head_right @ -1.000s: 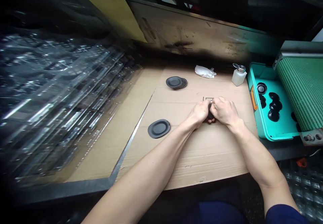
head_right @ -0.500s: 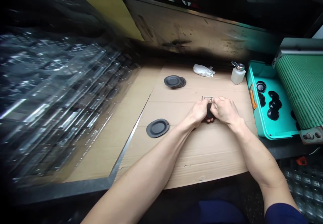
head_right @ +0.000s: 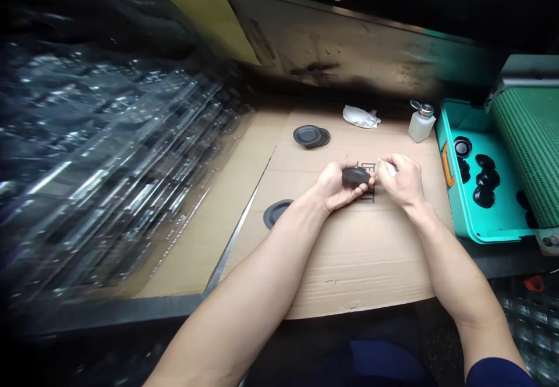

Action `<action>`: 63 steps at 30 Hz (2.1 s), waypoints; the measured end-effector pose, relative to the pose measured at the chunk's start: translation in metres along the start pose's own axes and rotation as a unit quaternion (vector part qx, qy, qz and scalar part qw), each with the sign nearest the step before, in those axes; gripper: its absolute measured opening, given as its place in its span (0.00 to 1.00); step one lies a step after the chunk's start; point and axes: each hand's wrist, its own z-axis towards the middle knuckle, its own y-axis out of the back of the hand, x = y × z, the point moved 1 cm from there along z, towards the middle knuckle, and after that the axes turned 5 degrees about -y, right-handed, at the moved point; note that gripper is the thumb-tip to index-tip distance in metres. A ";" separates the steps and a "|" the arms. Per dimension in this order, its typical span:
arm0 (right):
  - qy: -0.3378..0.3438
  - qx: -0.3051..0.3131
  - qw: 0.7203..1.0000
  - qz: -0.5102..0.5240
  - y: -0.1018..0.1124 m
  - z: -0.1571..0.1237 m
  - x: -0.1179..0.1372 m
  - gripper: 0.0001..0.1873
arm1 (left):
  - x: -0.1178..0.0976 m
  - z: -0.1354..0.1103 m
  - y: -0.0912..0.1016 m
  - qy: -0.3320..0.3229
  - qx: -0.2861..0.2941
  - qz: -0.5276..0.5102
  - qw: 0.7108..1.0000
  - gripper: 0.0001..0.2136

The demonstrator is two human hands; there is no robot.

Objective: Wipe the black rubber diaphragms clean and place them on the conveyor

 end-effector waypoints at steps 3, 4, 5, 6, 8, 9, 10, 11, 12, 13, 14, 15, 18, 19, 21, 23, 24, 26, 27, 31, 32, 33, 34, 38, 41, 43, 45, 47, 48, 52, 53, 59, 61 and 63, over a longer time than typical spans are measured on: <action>-0.022 0.014 0.999 0.018 -0.003 0.001 -0.003 0.12 | -0.005 -0.002 0.002 0.009 -0.007 -0.036 0.999 0.18; -0.023 0.020 0.999 0.019 -0.004 0.001 -0.003 0.12 | -0.005 -0.002 0.002 0.010 -0.009 -0.038 0.999 0.18; -0.021 0.026 0.999 0.019 -0.005 0.001 -0.003 0.13 | -0.005 -0.002 0.002 0.010 -0.010 -0.037 0.999 0.18; -0.018 0.031 0.999 0.018 -0.005 0.001 -0.001 0.13 | -0.004 -0.002 0.002 0.009 -0.009 -0.035 0.999 0.18; -0.013 0.044 0.999 0.015 -0.004 0.000 0.002 0.12 | -0.004 -0.001 0.001 0.009 -0.007 -0.027 1.000 0.18; -0.010 0.051 0.999 0.015 -0.004 0.000 0.004 0.12 | -0.003 -0.001 0.001 0.007 -0.006 -0.019 1.000 0.18; -0.004 0.058 0.998 0.017 -0.004 0.000 0.006 0.11 | -0.002 0.000 0.001 0.004 -0.006 -0.010 1.000 0.18; 0.004 0.065 0.998 0.020 -0.004 -0.001 0.007 0.11 | -0.001 0.001 0.001 -0.003 -0.006 0.002 1.000 0.17; 0.015 0.071 0.997 0.022 -0.005 -0.001 0.007 0.11 | 0.001 0.001 0.000 -0.012 -0.008 0.017 1.000 0.16; 0.028 0.078 0.996 0.022 -0.006 -0.001 0.007 0.10 | 0.003 0.002 -0.001 -0.021 -0.009 0.035 0.999 0.16; 0.042 0.084 0.995 0.018 -0.007 -0.001 0.006 0.10 | 0.006 0.003 -0.002 -0.031 -0.011 0.056 0.998 0.15; 0.055 0.091 0.994 0.011 -0.008 -0.001 0.005 0.10 | 0.009 0.003 -0.004 -0.042 -0.014 0.078 0.996 0.14; 0.068 0.123 0.990 -0.026 -0.006 -0.001 0.001 0.10 | 0.017 0.003 -0.009 -0.085 -0.027 0.151 0.985 0.15; 0.068 0.138 0.987 -0.040 -0.003 0.000 0.001 0.10 | 0.019 0.003 -0.010 -0.099 -0.031 0.174 0.979 0.16; 0.068 0.174 0.980 -0.071 0.003 0.001 0.003 0.10 | 0.023 0.002 -0.012 -0.120 -0.031 0.211 0.970 0.17; 0.068 0.209 0.970 -0.104 0.009 0.002 0.006 0.11 | 0.025 0.002 -0.011 -0.129 -0.022 0.235 0.963 0.17; 0.064 0.223 0.965 -0.121 0.011 0.003 0.007 0.13 | 0.026 0.003 -0.010 -0.132 -0.019 0.244 0.961 0.18; 0.054 0.241 0.957 -0.154 0.014 0.003 0.010 0.14 | 0.027 0.004 -0.008 -0.135 -0.016 0.262 0.956 0.18; 0.052 0.247 0.953 -0.166 0.014 0.003 0.011 0.14 | 0.028 0.005 -0.007 -0.136 -0.015 0.270 0.953 0.18; 0.078 0.247 0.950 -0.174 0.013 0.004 0.010 0.11 | 0.030 0.006 -0.005 -0.150 -0.005 0.301 0.942 0.18; 0.090 0.247 0.950 -0.166 0.012 0.004 0.009 0.11 | 0.030 0.006 -0.005 -0.154 -0.001 0.306 0.939 0.18; 0.101 0.247 0.951 -0.156 0.011 0.005 0.008 0.10 | 0.030 0.006 -0.005 -0.155 0.003 0.310 0.938 0.18; 0.113 0.247 0.951 -0.146 0.010 0.005 0.007 0.11 | 0.030 0.006 -0.005 -0.154 0.007 0.311 0.938 0.19; 0.135 0.236 0.953 -0.135 0.007 0.006 0.006 0.12 | 0.029 0.005 -0.005 -0.143 0.007 0.301 0.943 0.18; 0.126 0.239 0.949 -0.163 0.007 0.005 0.009 0.10 | 0.028 0.005 -0.005 -0.138 -0.009 0.297 0.945 0.18; 0.119 0.248 0.942 -0.190 0.008 0.003 0.011 0.10 | 0.029 0.006 -0.005 -0.134 -0.016 0.299 0.945 0.18; 0.118 0.248 0.937 -0.215 0.008 0.001 0.013 0.11 | 0.031 0.007 -0.005 -0.138 -0.020 0.306 0.942 0.18; 0.125 0.235 0.938 -0.222 0.007 0.000 0.014 0.12 | 0.032 0.007 -0.005 -0.149 -0.021 0.312 0.938 0.18; 0.129 0.228 0.940 -0.220 0.006 0.000 0.014 0.12 | 0.032 0.008 -0.005 -0.152 -0.022 0.313 0.937 0.18; 0.119 0.233 0.940 -0.221 0.007 0.000 0.014 0.12 | 0.030 0.007 -0.006 -0.139 -0.028 0.297 0.944 0.17; 0.114 0.239 0.938 -0.225 0.007 0.000 0.014 0.12 | 0.030 0.007 -0.006 -0.135 -0.031 0.293 0.946 0.17; 0.113 0.235 0.943 -0.208 0.007 0.002 0.015 0.11 | 0.031 0.006 -0.007 -0.152 -0.022 0.307 0.939 0.17; 0.107 0.237 0.945 -0.199 0.007 0.002 0.012 0.11 | 0.031 0.006 -0.008 -0.146 -0.019 0.297 0.943 0.17; 0.105 0.224 0.952 -0.182 0.009 0.002 0.008 0.11 | 0.028 0.005 -0.009 -0.134 -0.041 0.253 0.957 0.16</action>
